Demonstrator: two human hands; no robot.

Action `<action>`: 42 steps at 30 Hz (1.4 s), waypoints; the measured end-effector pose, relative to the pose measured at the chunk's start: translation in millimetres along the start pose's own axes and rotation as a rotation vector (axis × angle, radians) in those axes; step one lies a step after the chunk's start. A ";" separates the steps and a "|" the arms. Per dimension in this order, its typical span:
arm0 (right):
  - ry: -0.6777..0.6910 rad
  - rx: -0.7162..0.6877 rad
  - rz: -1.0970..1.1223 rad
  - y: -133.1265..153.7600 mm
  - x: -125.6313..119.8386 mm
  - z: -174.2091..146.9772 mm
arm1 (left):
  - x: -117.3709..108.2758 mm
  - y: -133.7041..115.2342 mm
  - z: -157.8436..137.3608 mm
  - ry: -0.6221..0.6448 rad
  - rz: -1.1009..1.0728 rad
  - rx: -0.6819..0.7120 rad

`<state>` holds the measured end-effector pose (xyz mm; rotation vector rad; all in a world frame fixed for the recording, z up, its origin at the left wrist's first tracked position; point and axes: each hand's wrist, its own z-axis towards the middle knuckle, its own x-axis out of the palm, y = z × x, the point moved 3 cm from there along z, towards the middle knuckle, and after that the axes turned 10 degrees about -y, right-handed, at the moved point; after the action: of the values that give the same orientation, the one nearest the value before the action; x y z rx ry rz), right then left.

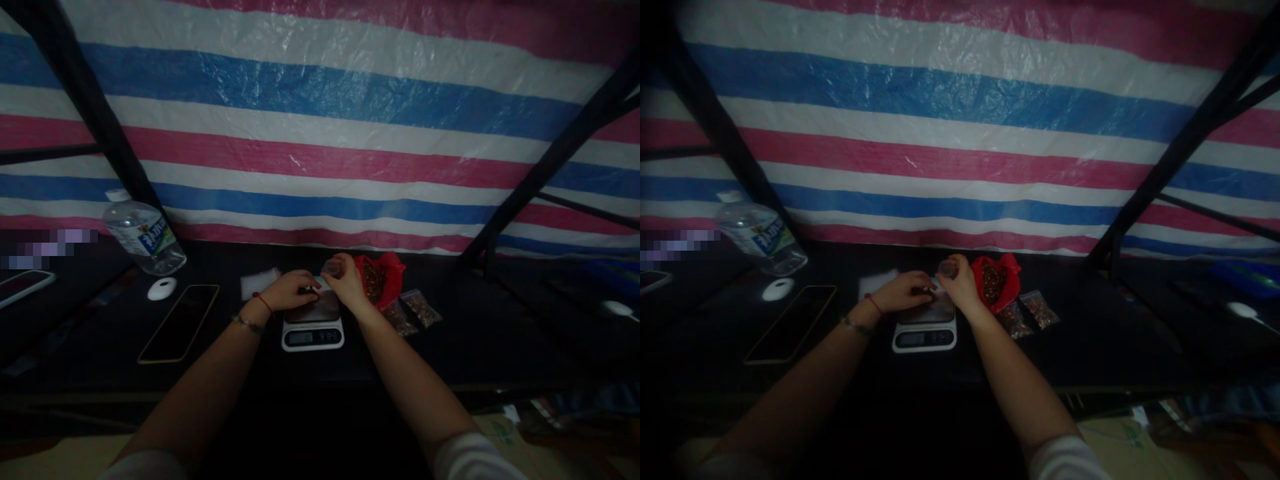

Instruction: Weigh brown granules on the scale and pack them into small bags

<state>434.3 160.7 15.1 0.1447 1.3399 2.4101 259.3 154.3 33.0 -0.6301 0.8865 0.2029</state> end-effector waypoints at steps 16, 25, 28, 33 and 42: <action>0.465 -0.283 -0.395 11.4 -16.0 10.4 | -16.6 3.3 -2.8 0.115 0.166 -0.188; 0.578 -0.372 -0.418 17.2 -8.8 2.3 | -20.3 -8.3 0.8 0.141 0.148 -0.222; 0.622 -0.347 -0.372 21.5 -10.6 1.9 | -18.8 -7.6 0.6 0.119 0.113 -0.208; 0.661 -0.285 -0.347 24.1 -11.8 -0.4 | -14.6 -3.0 -0.5 0.103 0.101 -0.202; 0.589 -0.171 -0.413 21.2 -4.8 -6.4 | -9.5 3.7 -1.1 0.038 0.056 -0.241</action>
<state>431.2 143.8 29.8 -0.8612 1.2123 2.2608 251.1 157.5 38.2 -0.8357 0.9246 0.3532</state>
